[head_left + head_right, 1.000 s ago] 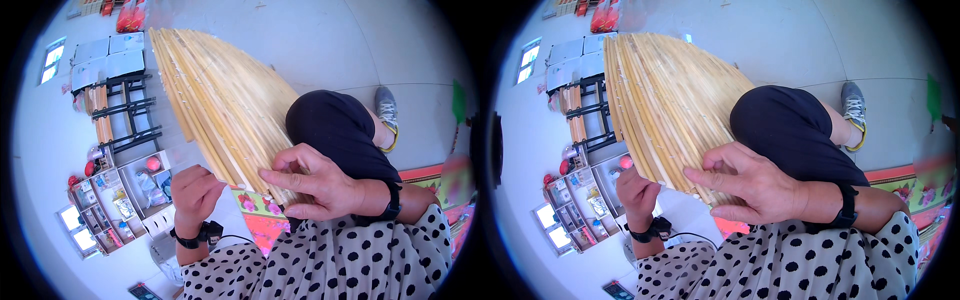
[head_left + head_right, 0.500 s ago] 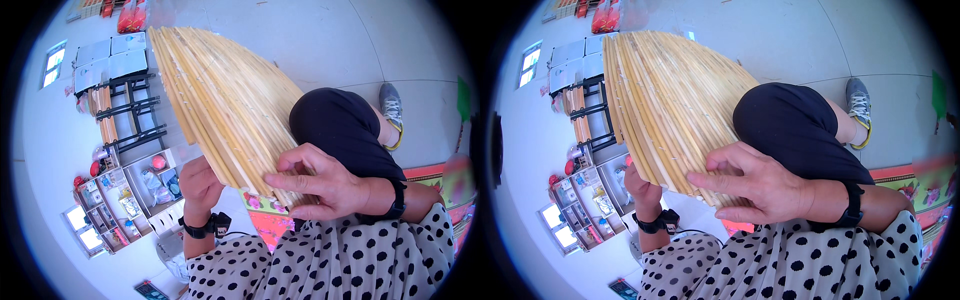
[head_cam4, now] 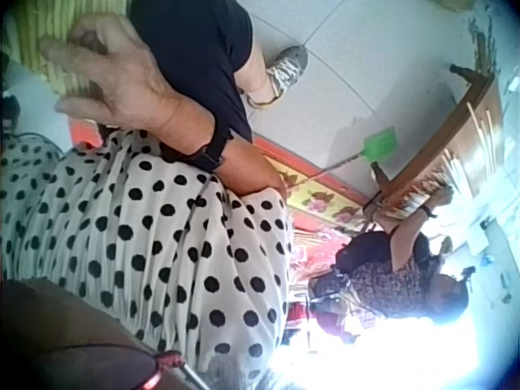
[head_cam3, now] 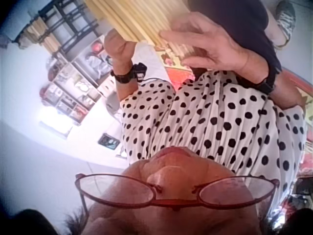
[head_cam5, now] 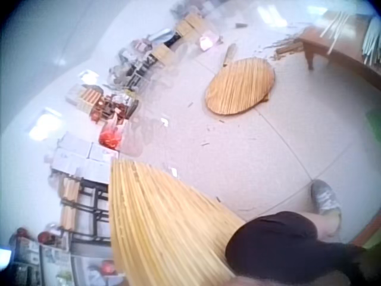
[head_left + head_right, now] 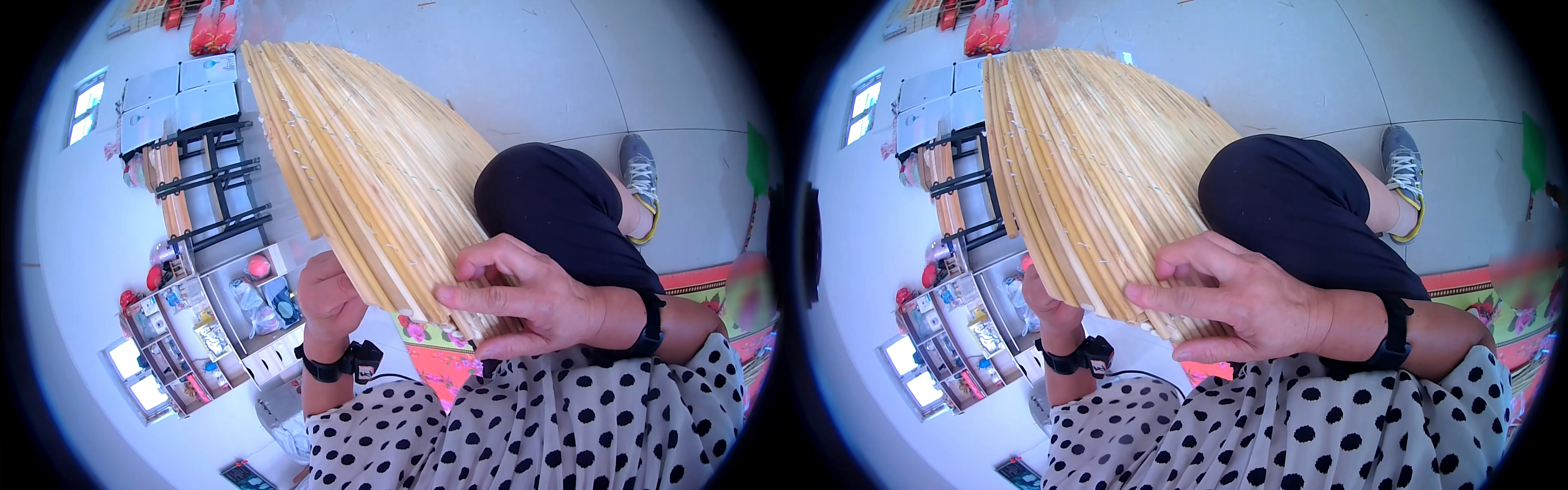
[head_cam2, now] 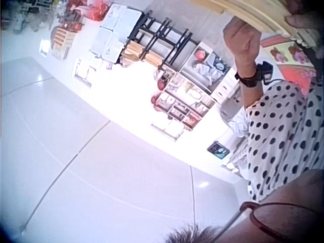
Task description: The person sits on the floor and weaves a large, round bamboo basket. They use a needle and thread to stitch the bamboo strips together, occasionally using a hammer to secure the stitches. The person rotates the basket to work on different sections.
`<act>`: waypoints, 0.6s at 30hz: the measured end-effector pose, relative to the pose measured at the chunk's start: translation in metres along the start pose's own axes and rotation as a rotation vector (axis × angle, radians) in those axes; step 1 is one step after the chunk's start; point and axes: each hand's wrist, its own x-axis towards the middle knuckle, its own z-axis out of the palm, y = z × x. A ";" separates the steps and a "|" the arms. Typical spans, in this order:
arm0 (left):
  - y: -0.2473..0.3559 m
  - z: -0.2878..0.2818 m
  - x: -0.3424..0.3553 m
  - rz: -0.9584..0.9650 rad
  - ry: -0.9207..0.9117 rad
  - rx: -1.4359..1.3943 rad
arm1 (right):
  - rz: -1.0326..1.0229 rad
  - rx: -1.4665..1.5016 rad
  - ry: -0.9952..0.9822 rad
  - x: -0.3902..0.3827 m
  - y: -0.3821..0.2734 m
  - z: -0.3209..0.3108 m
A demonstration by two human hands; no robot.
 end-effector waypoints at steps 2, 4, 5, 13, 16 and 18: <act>-0.001 0.001 0.000 0.006 -0.001 -0.023 | -0.002 -0.005 0.002 0.000 0.001 0.000; -0.001 0.002 0.001 0.007 0.004 -0.042 | -0.007 -0.010 0.002 0.000 0.001 0.000; 0.002 0.003 0.002 0.005 0.008 -0.047 | -0.008 -0.007 0.003 0.000 0.001 0.000; 0.001 0.006 0.005 -0.004 0.006 -0.054 | -0.014 -0.032 0.021 0.000 0.002 0.001; 0.009 -0.001 0.008 0.005 -0.041 0.031 | -0.015 -0.029 0.011 0.002 0.000 0.000; 0.011 -0.006 0.013 0.038 -0.079 0.090 | -0.006 -0.033 0.019 0.002 -0.003 0.000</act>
